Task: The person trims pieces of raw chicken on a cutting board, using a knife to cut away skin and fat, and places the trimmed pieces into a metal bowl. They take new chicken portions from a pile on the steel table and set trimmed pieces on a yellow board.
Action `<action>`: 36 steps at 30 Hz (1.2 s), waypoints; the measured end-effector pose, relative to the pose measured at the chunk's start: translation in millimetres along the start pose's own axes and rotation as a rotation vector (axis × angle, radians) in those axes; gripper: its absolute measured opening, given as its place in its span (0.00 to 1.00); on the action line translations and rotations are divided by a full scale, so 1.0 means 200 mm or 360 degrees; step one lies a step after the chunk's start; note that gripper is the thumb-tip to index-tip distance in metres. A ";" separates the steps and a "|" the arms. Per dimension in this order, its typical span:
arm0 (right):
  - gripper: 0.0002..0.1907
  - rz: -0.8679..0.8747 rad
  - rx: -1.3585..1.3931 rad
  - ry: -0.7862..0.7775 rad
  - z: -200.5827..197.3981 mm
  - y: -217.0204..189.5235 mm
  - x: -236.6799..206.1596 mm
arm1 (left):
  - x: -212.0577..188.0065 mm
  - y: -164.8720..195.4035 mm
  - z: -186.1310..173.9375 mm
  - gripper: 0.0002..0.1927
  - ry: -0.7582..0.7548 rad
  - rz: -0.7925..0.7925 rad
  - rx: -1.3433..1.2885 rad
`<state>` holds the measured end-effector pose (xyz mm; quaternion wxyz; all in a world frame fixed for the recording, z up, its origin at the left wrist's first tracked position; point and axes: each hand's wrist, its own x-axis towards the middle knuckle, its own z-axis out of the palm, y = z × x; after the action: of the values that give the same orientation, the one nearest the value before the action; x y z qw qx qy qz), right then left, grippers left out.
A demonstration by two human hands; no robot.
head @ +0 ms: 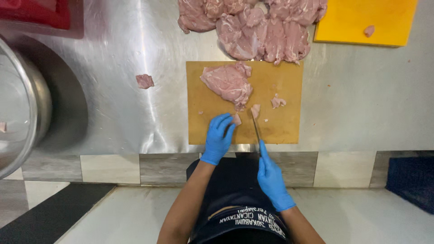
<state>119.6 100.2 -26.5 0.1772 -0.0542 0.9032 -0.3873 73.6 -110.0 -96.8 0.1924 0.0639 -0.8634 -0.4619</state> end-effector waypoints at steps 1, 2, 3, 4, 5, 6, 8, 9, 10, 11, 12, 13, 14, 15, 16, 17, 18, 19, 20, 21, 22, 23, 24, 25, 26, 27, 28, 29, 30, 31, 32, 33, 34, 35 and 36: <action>0.33 -0.0001 -0.0088 -0.0065 0.01 -0.02 -0.01 | 0.00 0.00 -0.01 0.12 0.0055 -0.0091 -0.0057; 0.33 -0.0008 -0.0173 -0.0127 0.02 -0.03 -0.02 | 0.00 0.01 -0.01 0.12 0.0053 -0.0067 -0.0026; 0.33 -0.0008 -0.0256 -0.0187 0.04 -0.05 -0.02 | -0.01 0.01 -0.01 0.12 0.0044 -0.0044 0.0004; 0.33 0.0002 -0.0250 -0.0212 0.05 -0.06 -0.03 | -0.01 0.01 -0.01 0.11 0.0032 -0.0024 0.0031; 0.33 0.0007 -0.0246 -0.0235 0.06 -0.07 -0.03 | -0.01 0.01 0.00 0.11 0.0041 -0.0012 0.0051; 0.33 0.0011 -0.0242 -0.0257 0.06 -0.08 -0.03 | -0.01 0.00 0.01 0.11 0.0051 0.0001 0.0071; 0.33 0.0020 -0.0310 -0.0272 0.07 -0.09 -0.03 | -0.01 -0.01 0.02 0.11 0.0043 0.0005 0.0090; 0.33 0.0020 -0.0344 -0.0274 0.07 -0.10 -0.02 | -0.01 -0.02 0.02 0.11 0.0032 0.0007 0.0090; 0.33 0.0006 -0.0349 -0.0277 0.07 -0.10 -0.01 | -0.01 -0.03 0.02 0.11 0.0024 0.0007 0.0089; 0.34 -0.0005 -0.0354 -0.0286 0.08 -0.10 0.01 | -0.01 -0.04 0.02 0.11 0.0003 0.0018 0.0091; 0.34 -0.0014 -0.0357 -0.0297 0.09 -0.10 0.03 | -0.01 -0.05 0.02 0.11 -0.0021 0.0028 0.0095; 0.34 -0.0039 -0.0363 -0.0268 0.10 -0.11 0.05 | -0.02 -0.06 0.02 0.11 -0.0048 0.0037 0.0100; 0.34 -0.0063 -0.0367 -0.0238 0.11 -0.11 0.07 | -0.03 -0.07 0.02 0.11 -0.0042 0.0051 0.0103; 0.33 -0.0086 -0.0373 -0.0208 0.13 -0.11 0.10 | -0.03 -0.08 0.02 0.11 -0.0035 0.0066 0.0104; 0.34 -0.0116 -0.0383 -0.0207 0.14 -0.11 0.11 | -0.04 -0.08 0.03 0.11 -0.0025 0.0084 0.0103; 0.34 -0.0148 -0.0393 -0.0207 0.15 -0.11 0.12 | -0.04 -0.09 0.03 0.11 -0.0023 0.0086 0.0119; 0.35 -0.0171 -0.0399 -0.0206 0.15 -0.10 0.12 | -0.05 -0.09 0.03 0.12 -0.0031 0.0089 0.0135; 0.35 -0.0061 -0.0481 -0.0285 0.13 -0.09 0.10 | -0.04 -0.09 0.04 0.12 -0.0038 0.0090 0.0144; 0.34 0.0040 -0.0558 -0.0366 0.11 -0.08 0.06 | -0.04 -0.08 0.04 0.12 -0.0054 0.0059 0.0148; 0.34 0.0131 -0.0636 -0.0428 0.07 -0.06 0.02 | -0.04 -0.07 0.04 0.11 -0.0058 0.0046 0.0150; 0.34 0.0030 -0.0522 -0.0365 0.02 -0.04 -0.03 | -0.02 -0.06 0.04 0.11 -0.0050 0.0039 0.0154; 0.34 -0.0068 -0.0408 -0.0319 -0.04 -0.02 -0.09 | -0.01 -0.04 0.03 0.11 0.0017 -0.0016 0.0154; 0.34 0.0084 -0.0419 -0.0417 -0.09 0.01 -0.15 | -0.01 -0.02 0.01 0.11 0.0073 -0.0080 0.0152; 0.34 0.0236 -0.0427 -0.0505 -0.15 0.04 -0.20 | 0.00 0.00 0.00 0.10 0.0129 -0.0136 0.0148; 0.33 0.0225 -0.0293 -0.0493 -0.20 0.07 -0.23 | 0.01 0.03 -0.02 0.13 0.0126 -0.0185 0.0277; 0.33 0.0212 -0.0160 -0.0481 -0.24 0.10 -0.25 | 0.01 0.06 -0.04 0.16 0.0125 -0.0235 0.0406; 0.32 0.0209 -0.0027 -0.0475 -0.29 0.12 -0.27 | 0.01 0.10 -0.05 0.20 0.0116 -0.0293 0.0533; 0.32 0.0277 -0.0025 -0.0457 -0.32 0.15 -0.28 | 0.01 0.13 -0.05 0.25 -0.0029 -0.0302 0.0521; 0.31 0.0342 -0.0026 -0.0434 -0.35 0.18 -0.28 | 0.00 0.17 -0.03 0.30 -0.0170 -0.0306 0.0506; 0.31 0.0403 -0.0027 -0.0404 -0.37 0.20 -0.27 | 0.01 0.21 0.00 0.37 -0.0307 -0.0302 0.0489; 0.31 0.0373 -0.0057 -0.0389 -0.39 0.23 -0.26 | 0.01 0.24 0.04 0.39 -0.0298 -0.0350 0.0422; 0.31 0.0349 -0.0088 -0.0369 -0.42 0.25 -0.25 | 0.02 0.27 0.10 0.41 -0.0294 -0.0395 0.0351; 0.31 0.0324 -0.0122 -0.0343 -0.44 0.27 -0.24 | 0.03 0.30 0.18 0.44 -0.0289 -0.0434 0.0275; 0.31 0.0318 -0.0076 -0.0298 -0.46 0.29 -0.23 | 0.06 0.33 0.26 0.42 -0.0314 -0.0386 0.0272; 0.30 0.0308 -0.0030 -0.0259 -0.48 0.31 -0.22 | 0.08 0.36 0.34 0.41 -0.0336 -0.0342 0.0271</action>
<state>128.8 218.0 2.4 0.2860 0.0003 0.8904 -0.3542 36.9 -21.7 -67.7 0.0439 0.1230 -0.9031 -0.4090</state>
